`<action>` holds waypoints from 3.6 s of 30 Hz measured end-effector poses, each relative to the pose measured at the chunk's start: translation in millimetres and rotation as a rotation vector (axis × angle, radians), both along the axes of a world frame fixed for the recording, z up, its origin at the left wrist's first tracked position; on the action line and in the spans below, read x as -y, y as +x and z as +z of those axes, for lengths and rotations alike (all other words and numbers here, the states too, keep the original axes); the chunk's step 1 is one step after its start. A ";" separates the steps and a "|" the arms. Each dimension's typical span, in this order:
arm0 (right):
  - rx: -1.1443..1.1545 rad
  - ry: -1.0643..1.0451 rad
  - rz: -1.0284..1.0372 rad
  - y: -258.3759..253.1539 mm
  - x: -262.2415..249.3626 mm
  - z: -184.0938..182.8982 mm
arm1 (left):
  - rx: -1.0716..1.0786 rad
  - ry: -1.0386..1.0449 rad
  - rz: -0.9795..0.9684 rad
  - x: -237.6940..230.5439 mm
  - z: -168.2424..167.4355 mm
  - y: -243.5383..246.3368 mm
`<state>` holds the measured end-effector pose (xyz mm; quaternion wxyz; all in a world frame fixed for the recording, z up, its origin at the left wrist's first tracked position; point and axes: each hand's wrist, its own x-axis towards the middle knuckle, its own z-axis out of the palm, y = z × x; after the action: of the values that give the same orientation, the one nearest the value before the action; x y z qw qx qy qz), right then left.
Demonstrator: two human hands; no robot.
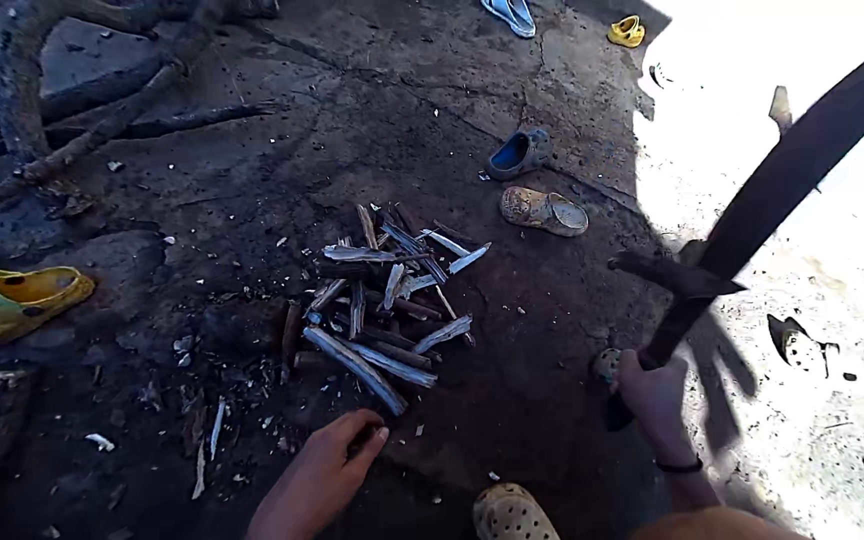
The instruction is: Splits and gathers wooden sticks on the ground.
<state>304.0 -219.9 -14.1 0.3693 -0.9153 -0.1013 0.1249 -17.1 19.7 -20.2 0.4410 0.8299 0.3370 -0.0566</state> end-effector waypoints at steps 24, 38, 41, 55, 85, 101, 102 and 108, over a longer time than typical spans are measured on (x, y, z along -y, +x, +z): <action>-0.396 -0.498 0.139 -29.3 -24.5 -66.3 | 0.053 0.090 0.038 16.5 22.8 26.9; -0.401 -0.497 0.155 -32.3 -27.5 -69.8 | 0.321 -0.089 -0.001 80.0 -35.4 224.5; -0.437 -0.442 0.144 -33.4 -25.0 -74.6 | 0.415 -0.040 0.107 73.9 -55.2 260.4; -0.780 -0.052 0.005 -61.2 6.4 -95.3 | 0.724 0.050 0.484 53.0 -51.3 217.0; -0.682 0.493 0.041 -69.4 29.3 -26.6 | 0.634 -0.875 0.290 67.6 -74.6 217.2; -0.411 -0.039 0.292 -65.2 24.1 -54.3 | 0.699 -0.902 0.075 54.7 -126.9 218.8; -0.404 -0.030 0.295 -65.4 23.4 -54.6 | 0.697 -0.900 0.067 54.2 -127.6 219.3; -0.370 -0.120 0.331 -62.9 13.7 -55.4 | 0.676 -0.916 0.035 50.7 -129.2 219.0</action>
<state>241.1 -233.6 -69.5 0.3010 -0.8680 -0.1729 0.3550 201.9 -31.0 -149.4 0.8400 0.5204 0.1319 0.0791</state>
